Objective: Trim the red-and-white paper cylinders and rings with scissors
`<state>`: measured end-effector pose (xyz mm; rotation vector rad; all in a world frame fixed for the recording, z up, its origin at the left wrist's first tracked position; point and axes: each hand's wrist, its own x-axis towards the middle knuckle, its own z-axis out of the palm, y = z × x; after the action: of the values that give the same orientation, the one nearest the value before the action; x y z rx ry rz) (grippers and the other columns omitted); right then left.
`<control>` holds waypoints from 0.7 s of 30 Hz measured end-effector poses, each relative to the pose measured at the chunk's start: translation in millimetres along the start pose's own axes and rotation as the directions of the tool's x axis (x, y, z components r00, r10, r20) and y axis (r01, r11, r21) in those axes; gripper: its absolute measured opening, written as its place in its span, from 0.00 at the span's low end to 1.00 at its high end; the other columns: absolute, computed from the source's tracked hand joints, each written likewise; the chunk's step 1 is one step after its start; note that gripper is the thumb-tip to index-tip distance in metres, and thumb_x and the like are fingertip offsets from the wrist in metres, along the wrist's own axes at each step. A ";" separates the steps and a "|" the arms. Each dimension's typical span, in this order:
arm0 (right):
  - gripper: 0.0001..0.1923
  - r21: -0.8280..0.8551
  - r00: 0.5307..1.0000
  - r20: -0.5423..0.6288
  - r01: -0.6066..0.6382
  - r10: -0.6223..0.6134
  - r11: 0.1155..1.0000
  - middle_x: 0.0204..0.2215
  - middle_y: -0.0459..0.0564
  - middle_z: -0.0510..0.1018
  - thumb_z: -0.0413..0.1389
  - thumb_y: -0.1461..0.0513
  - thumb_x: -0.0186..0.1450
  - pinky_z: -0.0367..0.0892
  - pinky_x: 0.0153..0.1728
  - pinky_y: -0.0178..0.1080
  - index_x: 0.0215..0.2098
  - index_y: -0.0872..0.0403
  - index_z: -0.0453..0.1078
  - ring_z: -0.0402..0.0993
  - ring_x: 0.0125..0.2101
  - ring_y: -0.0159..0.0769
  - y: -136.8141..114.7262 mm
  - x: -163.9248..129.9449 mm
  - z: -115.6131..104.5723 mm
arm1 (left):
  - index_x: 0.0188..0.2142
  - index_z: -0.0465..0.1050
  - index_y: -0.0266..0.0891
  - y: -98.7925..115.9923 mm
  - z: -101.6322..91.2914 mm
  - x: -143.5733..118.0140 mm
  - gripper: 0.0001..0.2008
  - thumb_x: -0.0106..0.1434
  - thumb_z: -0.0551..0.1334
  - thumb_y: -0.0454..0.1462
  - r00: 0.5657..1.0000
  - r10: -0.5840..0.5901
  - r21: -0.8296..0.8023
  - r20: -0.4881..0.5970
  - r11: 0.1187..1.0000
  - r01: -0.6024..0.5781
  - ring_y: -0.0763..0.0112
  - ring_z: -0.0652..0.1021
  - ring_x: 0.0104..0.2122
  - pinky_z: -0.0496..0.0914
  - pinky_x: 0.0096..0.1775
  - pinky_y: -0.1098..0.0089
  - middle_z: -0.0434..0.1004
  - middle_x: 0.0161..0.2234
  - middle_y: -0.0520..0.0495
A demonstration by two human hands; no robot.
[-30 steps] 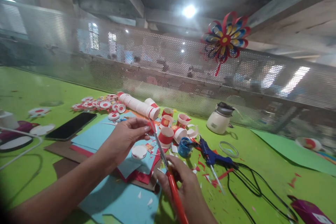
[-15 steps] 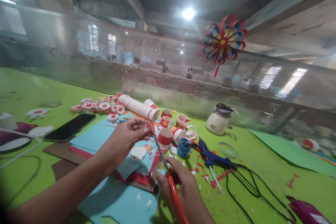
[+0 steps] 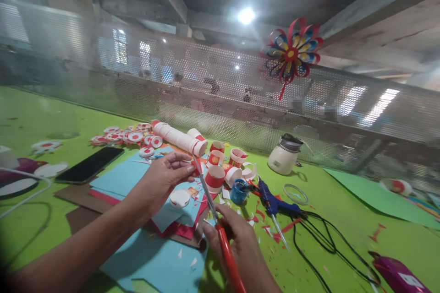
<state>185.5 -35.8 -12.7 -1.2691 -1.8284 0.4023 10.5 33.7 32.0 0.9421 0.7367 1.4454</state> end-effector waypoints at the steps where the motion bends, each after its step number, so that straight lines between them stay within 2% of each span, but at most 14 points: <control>1: 0.19 0.000 1.000 -0.007 0.001 -0.001 1.000 0.19 0.43 0.69 0.51 0.50 0.61 0.60 0.19 0.32 0.41 0.55 0.72 0.62 0.18 0.31 -0.1 0.0 0.1 | 0.31 0.65 0.34 0.3 0.3 0.1 0.13 0.47 0.66 0.28 1.000 0.000 0.004 -0.003 1.000 0.000 0.72 0.76 0.24 0.72 0.29 0.72 0.74 0.23 0.49; 11: 0.16 0.101 0.999 0.036 -0.021 0.017 0.995 0.28 0.48 0.77 0.51 0.54 0.60 0.68 0.26 0.34 0.42 0.54 0.70 0.71 0.25 0.34 -7.3 1.9 -1.0 | 0.33 0.66 0.33 0.7 0.7 -1.3 0.15 0.46 0.67 0.29 1.000 0.001 0.029 -0.030 1.000 0.000 0.73 0.75 0.24 0.71 0.27 0.72 0.73 0.22 0.50; 16: 0.18 0.091 0.999 0.046 -0.021 0.017 0.996 0.31 0.50 0.78 0.51 0.54 0.60 0.67 0.27 0.35 0.43 0.55 0.70 0.71 0.26 0.35 -1.5 0.5 -0.6 | 0.33 0.66 0.34 0.3 0.3 -1.9 0.14 0.47 0.67 0.29 1.000 -0.005 0.023 -0.022 1.000 0.005 0.72 0.76 0.24 0.71 0.27 0.72 0.74 0.22 0.51; 21: 0.18 0.027 0.999 0.032 -0.010 0.009 1.000 0.27 0.49 0.76 0.52 0.53 0.61 0.65 0.24 0.35 0.43 0.55 0.70 0.69 0.23 0.34 3.3 -0.5 0.6 | 0.33 0.66 0.35 0.8 0.8 -2.3 0.15 0.46 0.68 0.30 1.000 -0.002 0.022 -0.011 1.000 0.002 0.72 0.76 0.24 0.70 0.27 0.72 0.74 0.23 0.50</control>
<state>187.1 -34.6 -15.5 -1.2599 -1.8385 0.4538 10.7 31.3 32.8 0.9506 0.7633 1.4447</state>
